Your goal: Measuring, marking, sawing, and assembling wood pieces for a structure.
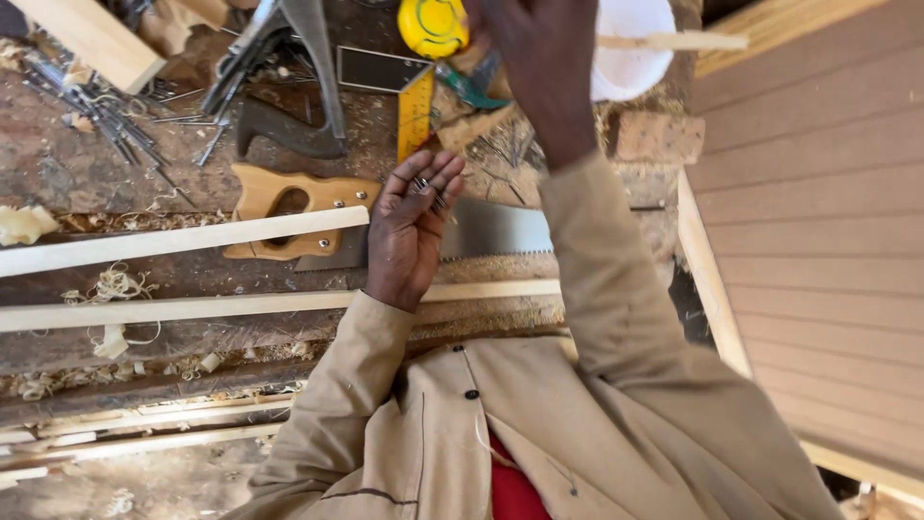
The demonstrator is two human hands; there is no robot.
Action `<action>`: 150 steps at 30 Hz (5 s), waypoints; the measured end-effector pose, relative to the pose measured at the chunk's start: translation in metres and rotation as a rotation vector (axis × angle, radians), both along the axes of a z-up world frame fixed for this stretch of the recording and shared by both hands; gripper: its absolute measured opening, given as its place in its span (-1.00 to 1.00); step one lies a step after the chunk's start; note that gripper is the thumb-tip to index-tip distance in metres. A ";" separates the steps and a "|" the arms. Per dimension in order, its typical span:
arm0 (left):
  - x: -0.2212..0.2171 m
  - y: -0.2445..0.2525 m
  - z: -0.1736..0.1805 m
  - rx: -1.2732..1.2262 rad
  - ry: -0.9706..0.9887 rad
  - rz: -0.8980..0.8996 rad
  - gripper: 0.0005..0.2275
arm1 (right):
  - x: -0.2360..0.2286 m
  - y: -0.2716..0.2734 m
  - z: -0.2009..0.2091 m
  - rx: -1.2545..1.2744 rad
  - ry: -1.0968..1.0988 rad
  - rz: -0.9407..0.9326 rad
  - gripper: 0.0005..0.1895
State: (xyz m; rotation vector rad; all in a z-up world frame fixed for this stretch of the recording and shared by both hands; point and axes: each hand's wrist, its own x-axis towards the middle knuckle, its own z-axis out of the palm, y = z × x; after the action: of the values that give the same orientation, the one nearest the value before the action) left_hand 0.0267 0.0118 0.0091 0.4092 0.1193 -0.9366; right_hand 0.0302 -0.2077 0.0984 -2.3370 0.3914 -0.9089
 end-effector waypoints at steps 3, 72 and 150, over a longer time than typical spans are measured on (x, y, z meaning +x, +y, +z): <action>0.004 0.000 -0.009 -0.180 0.059 0.027 -0.71 | -0.035 0.035 0.004 0.369 0.033 0.154 -0.88; -0.022 -0.015 -0.011 0.425 -0.424 -0.236 -0.84 | -0.135 0.037 -0.095 0.340 0.220 -0.328 -0.95; -0.001 0.021 0.006 0.180 -0.427 -0.284 -0.96 | -0.022 0.034 0.037 -0.939 0.285 0.086 -0.65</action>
State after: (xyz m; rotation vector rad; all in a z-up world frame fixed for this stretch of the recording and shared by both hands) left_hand 0.0257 0.0324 0.0149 0.7992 -0.2522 -1.1002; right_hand 0.0079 -0.1734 0.1356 -3.3241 -0.0697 -0.8134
